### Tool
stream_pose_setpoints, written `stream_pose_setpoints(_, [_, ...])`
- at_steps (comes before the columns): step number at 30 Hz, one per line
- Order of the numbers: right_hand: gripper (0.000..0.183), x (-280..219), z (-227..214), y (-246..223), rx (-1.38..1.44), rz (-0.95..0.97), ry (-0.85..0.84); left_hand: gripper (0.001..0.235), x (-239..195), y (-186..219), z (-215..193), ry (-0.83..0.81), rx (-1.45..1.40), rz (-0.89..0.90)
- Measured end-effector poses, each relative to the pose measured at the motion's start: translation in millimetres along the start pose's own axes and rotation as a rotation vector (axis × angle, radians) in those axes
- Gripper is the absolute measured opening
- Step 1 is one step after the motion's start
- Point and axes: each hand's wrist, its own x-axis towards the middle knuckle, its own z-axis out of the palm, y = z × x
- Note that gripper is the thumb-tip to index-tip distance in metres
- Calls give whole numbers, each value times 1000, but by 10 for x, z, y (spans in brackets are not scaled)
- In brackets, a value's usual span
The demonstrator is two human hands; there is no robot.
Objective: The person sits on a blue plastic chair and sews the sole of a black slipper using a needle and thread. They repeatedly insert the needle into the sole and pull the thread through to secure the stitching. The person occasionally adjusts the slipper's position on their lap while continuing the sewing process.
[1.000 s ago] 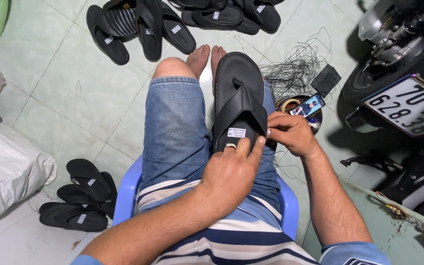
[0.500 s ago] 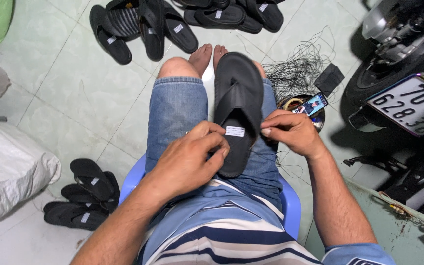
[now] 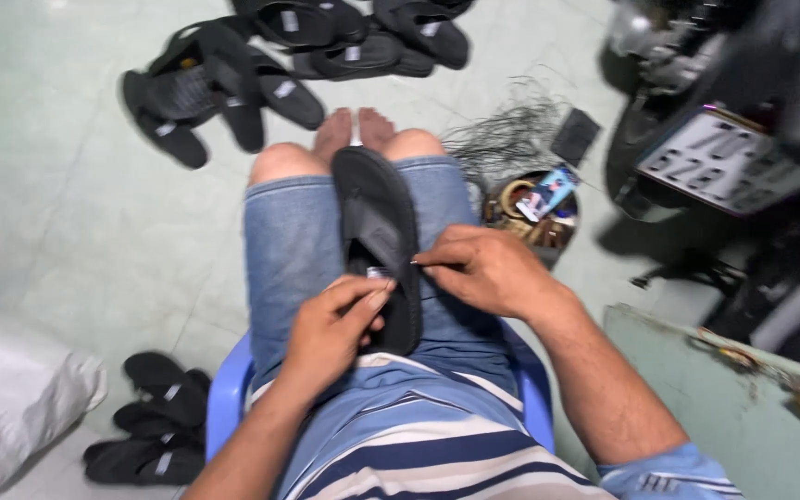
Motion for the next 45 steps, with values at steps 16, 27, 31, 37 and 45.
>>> stream_pose_setpoints(16, [15,63,32,-86,-69,90,-70,14,88,119,66,-20,822,517])
stream_pose_setpoints(27, [40,-199,-507,4,-272,183,-150,52,-8,591,-99,-182,902,138])
stream_pose_setpoints(31, [43,-272,-431,50,-235,-3,-103,41,-152,626,63,-19,925,394])
stream_pose_setpoints(37, [55,-142,-436,-274,34,180,-218,15,81,512,258,-15,909,367])
stream_pose_setpoints(45, [12,-79,66,7,74,2,69,7,-36,398,170,53,715,456])
